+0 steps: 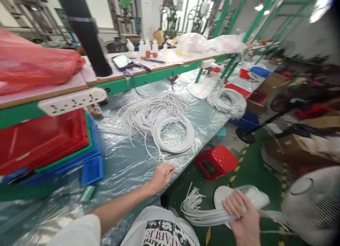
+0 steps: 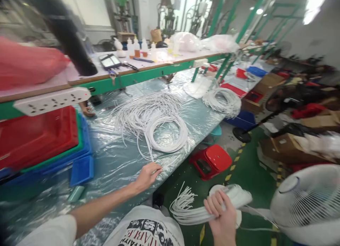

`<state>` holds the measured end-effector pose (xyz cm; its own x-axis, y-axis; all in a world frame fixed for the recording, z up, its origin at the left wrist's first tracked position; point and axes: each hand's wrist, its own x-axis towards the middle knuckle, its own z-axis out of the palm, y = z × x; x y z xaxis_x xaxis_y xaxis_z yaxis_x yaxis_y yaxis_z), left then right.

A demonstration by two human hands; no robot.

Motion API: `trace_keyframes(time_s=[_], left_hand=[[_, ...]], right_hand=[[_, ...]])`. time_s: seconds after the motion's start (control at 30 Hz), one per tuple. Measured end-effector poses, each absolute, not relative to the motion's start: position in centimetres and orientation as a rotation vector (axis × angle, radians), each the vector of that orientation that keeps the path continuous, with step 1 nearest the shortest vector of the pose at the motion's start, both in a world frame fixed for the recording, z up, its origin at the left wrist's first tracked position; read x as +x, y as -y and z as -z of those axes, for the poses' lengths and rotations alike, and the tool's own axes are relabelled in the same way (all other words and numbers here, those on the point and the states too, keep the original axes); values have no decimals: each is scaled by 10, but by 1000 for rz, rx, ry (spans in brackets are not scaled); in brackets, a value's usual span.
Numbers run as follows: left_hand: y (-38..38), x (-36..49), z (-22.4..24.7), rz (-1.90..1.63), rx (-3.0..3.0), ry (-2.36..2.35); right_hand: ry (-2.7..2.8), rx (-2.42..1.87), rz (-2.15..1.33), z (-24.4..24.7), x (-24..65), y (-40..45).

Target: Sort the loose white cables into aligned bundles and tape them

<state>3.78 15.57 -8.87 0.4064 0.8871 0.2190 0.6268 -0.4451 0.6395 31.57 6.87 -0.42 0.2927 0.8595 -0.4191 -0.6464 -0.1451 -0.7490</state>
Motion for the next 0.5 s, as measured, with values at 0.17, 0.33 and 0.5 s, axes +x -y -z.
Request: trace_keyframes(time_s=[0.17,0.33,0.5], left_hand=[[-130,78,23,-1063,1872,-1123],[-111,92,-16,-1036,1808,-968],[-77,87,-34,-751,1689,-641]], right_hand=[[279,-950,-1547,-1,271,-94],[347,-892,-1703,-1,243,-97],[356,-838,-1765,-7,239,-97]])
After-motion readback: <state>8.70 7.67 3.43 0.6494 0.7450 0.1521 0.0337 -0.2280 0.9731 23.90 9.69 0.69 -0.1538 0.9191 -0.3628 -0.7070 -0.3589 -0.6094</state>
